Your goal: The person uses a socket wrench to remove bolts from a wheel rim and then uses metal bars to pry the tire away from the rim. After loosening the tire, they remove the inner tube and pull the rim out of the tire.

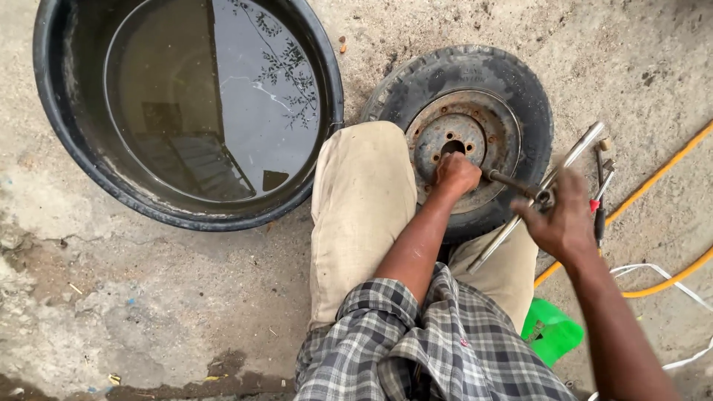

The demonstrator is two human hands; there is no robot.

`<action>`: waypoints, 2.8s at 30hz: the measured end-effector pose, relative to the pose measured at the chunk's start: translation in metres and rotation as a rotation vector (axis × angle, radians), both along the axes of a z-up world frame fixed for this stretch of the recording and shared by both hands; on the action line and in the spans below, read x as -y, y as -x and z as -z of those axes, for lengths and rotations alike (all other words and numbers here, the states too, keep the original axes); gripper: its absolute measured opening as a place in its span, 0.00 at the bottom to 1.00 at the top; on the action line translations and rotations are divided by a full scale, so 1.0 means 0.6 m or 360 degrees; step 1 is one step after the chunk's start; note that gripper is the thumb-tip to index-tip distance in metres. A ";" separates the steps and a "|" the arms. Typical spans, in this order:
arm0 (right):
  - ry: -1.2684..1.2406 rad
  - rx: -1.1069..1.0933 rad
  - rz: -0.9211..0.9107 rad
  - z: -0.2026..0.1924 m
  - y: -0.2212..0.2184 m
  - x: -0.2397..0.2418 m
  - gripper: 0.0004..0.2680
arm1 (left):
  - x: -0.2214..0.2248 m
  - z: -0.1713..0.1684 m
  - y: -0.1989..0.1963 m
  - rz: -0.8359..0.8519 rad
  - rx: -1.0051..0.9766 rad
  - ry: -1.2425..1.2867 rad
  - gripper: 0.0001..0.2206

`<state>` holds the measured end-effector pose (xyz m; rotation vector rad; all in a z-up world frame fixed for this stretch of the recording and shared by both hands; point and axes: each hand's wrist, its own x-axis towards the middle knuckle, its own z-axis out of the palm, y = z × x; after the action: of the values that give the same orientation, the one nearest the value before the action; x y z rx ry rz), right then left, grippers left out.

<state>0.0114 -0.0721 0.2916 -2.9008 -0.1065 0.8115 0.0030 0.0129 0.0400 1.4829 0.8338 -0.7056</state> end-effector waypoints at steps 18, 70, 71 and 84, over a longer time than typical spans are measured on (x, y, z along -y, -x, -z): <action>0.0569 0.0108 -0.1771 0.030 -0.097 0.029 0.18 | 0.043 0.041 0.008 0.0086 0.0582 -0.0252 0.13; -0.1227 -0.0236 0.0889 0.116 0.108 0.153 0.15 | 0.047 -0.237 0.096 0.0211 0.0978 -0.0182 0.48; -0.1216 -0.0230 0.0820 0.121 0.104 0.154 0.13 | 0.068 -0.226 0.108 0.0177 0.0889 -0.0109 0.44; 0.0774 0.0279 -0.2486 -0.056 -0.034 -0.002 0.29 | 0.152 -0.255 0.179 -0.0049 0.0605 0.0113 0.15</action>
<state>0.0319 -0.0708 0.3251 -2.7439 -2.6421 0.6600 -0.1045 -0.0783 0.1930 1.4756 0.5334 -0.4066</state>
